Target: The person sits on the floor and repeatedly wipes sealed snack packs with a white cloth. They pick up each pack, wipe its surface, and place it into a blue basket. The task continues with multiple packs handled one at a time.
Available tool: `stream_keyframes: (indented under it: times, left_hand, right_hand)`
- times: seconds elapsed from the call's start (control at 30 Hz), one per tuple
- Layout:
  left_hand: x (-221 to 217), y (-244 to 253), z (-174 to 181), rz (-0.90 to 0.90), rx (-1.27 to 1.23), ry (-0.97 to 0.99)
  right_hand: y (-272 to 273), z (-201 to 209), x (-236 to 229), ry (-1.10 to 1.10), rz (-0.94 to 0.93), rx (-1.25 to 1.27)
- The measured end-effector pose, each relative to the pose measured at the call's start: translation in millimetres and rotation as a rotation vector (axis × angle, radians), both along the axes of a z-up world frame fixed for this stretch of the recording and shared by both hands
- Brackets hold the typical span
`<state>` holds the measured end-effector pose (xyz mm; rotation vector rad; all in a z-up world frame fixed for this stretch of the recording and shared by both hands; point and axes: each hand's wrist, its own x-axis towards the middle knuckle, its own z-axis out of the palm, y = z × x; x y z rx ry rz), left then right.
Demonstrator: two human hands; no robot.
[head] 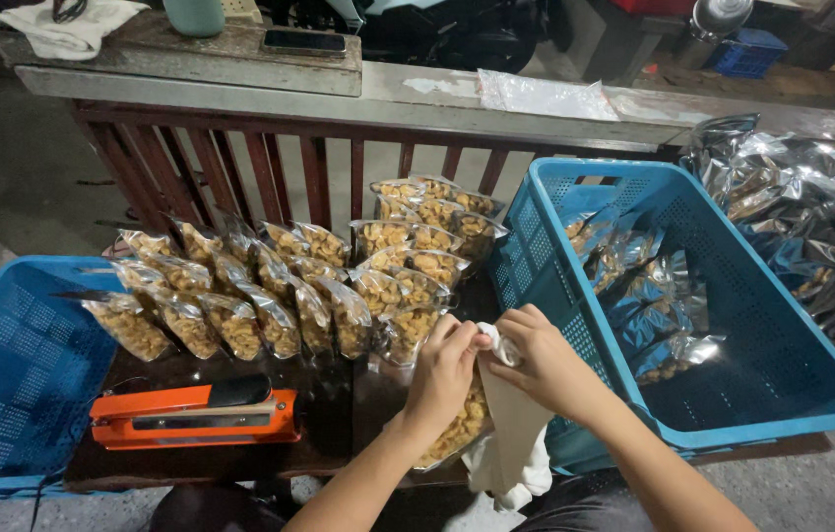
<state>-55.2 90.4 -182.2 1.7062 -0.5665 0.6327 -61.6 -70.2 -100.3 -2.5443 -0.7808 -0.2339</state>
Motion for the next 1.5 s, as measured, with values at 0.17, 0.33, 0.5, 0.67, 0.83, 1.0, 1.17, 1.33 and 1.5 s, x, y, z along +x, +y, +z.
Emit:
stream_keyframes:
  times: [0.17, 0.33, 0.5, 0.67, 0.83, 1.0, 1.17, 1.33, 1.5]
  left_hand:
    - [0.0, 2.3, 0.7, -0.018, -0.033, 0.096]
    - [4.2, 14.6, -1.7, 0.085, 0.008, 0.04]
    - [9.1, 21.2, -2.2, 0.115, 0.005, 0.046]
    - [9.7, 26.7, 0.4, 0.161, -0.034, 0.05]
    - [5.7, 33.8, -1.3, 0.222, 0.019, 0.102]
    - [4.8, 28.1, -11.9, 0.157, 0.099, 0.079]
    - [1.3, 10.4, -21.2, 0.116, 0.106, 0.034]
    - [-5.4, 17.0, -9.3, 0.145, 0.137, -0.035]
    - [-7.3, 19.2, 12.1, 0.076, 0.129, 0.023]
  right_hand:
    - [3.2, -3.8, -4.6, -0.056, -0.003, 0.022]
    - [-13.4, -7.3, -5.0, -0.003, 0.001, -0.05]
    - [-26.1, -16.0, -7.6, -0.054, 0.03, -0.075]
    - [-32.1, -28.4, -8.7, -0.107, -0.065, -0.088]
    - [-36.0, -43.0, -13.2, -0.065, -0.142, 0.028]
    - [-38.5, -36.7, -15.2, 0.362, -0.186, 0.591]
    - [-24.8, -19.0, -11.9, 0.674, -0.102, 1.001]
    - [-0.8, -12.9, -16.5, 0.273, -0.127, 0.325]
    - [11.4, -7.9, -14.7, 0.106, -0.063, 0.287]
